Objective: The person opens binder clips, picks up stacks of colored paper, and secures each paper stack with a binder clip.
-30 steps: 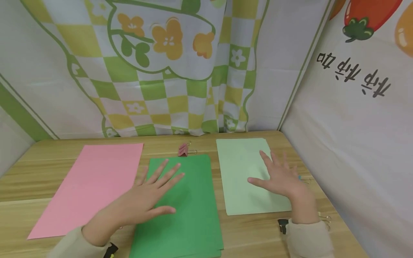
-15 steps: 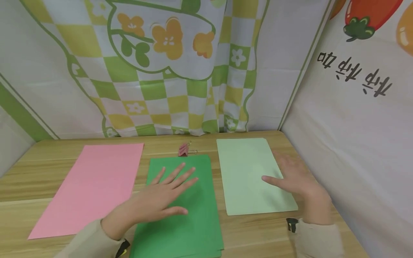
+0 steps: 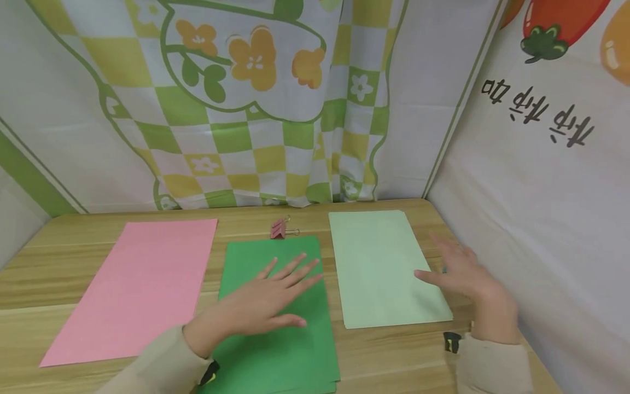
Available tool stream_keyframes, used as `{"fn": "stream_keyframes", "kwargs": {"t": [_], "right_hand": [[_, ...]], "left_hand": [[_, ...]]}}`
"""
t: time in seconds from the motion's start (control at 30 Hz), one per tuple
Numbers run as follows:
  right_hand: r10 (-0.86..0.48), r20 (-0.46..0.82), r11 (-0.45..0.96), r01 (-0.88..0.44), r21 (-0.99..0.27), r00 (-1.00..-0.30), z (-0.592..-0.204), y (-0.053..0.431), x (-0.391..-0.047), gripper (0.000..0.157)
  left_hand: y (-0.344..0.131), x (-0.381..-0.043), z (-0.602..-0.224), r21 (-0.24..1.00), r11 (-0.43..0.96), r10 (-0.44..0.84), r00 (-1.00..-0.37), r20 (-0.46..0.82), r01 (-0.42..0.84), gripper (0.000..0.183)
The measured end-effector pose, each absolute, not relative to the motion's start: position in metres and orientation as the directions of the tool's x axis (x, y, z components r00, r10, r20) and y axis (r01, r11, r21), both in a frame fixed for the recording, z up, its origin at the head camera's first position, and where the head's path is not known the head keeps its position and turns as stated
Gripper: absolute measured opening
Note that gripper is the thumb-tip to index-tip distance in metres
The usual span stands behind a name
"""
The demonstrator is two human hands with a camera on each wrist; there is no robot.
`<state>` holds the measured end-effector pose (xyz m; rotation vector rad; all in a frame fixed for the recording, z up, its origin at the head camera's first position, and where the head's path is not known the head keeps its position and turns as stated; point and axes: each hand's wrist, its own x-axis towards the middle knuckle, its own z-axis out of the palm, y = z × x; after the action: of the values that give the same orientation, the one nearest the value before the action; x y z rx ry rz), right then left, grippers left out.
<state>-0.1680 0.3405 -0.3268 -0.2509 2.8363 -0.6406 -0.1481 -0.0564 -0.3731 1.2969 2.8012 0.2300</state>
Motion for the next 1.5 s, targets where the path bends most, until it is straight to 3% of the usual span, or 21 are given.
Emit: {"fn": "stream_keyframes", "kwargs": {"t": [0.67,1.1,1.5], "right_hand": [[-0.194,-0.297,0.852,-0.011,-0.524,-0.935,-0.347,0.369,-0.168,0.093],[-0.170,-0.382,0.861,0.052,-0.506,-0.908,-0.344,0.373,-0.170,0.093],[-0.058,-0.422,0.895,0.141,-0.424,-0.905,-0.347,0.382,-0.174,0.098]], "left_hand": [[-0.029,-0.161,-0.379,0.056,0.561,0.827,-0.558,-0.064,0.826,0.079],[-0.012,-0.170,-0.380,0.033,0.578,0.811,-0.569,-0.140,0.816,0.077],[0.011,-0.171,-0.379,0.062,0.588,0.796,-0.563,-0.221,0.806,0.077]]}}
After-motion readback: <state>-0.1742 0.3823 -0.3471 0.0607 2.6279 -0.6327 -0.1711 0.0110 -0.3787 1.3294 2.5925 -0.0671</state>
